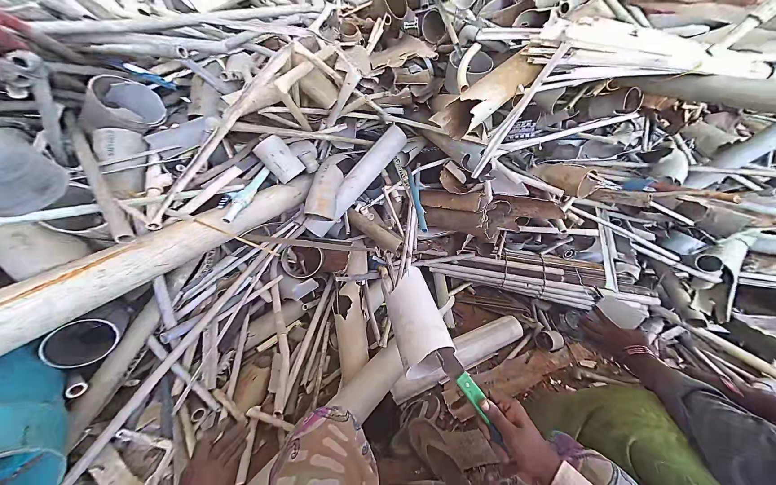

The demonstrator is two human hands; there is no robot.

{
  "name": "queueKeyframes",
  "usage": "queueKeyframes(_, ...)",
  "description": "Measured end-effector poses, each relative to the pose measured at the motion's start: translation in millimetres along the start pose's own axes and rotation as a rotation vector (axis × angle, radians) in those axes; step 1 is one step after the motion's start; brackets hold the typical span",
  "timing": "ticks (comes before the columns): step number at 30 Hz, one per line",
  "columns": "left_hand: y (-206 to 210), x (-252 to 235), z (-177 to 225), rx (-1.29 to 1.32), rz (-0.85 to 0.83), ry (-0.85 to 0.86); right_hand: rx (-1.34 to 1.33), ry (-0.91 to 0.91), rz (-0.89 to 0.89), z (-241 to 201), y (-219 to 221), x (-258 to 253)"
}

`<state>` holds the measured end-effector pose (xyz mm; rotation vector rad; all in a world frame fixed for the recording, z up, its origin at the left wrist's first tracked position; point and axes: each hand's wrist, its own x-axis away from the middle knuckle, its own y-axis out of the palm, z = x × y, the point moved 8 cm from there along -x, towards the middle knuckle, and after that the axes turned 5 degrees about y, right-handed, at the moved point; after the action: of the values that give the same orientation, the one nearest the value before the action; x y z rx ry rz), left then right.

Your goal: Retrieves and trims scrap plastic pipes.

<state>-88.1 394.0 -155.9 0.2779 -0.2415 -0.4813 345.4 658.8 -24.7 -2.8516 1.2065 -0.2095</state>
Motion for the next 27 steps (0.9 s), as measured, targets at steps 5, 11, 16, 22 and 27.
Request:
queueKeyframes(5, 211.8, 35.5, 78.8, 0.097, -0.433, 0.083, -0.135, -0.187, -0.116, -37.5, 15.6, -17.6)
queueKeyframes(11, 326.3, 67.8, 77.2, 0.653, -0.572, 0.060, -0.277, -0.276, -0.223, -38.2, 25.4, -13.1)
queueKeyframes(16, 323.1, 63.5, 18.2, 0.591, -0.447, -0.001, -0.237, -0.107, -0.141, 17.0, 27.0, -31.7)
queueKeyframes(22, 353.0, 45.7, -23.4, 0.550, -0.531, -0.125, 0.306, 0.130, -0.043, 61.4, 31.6, -57.6)
queueKeyframes(27, 372.1, 21.5, -50.8, 0.634, -0.415, -0.245, 0.198, 0.250, -0.069, 42.8, 29.5, -64.7)
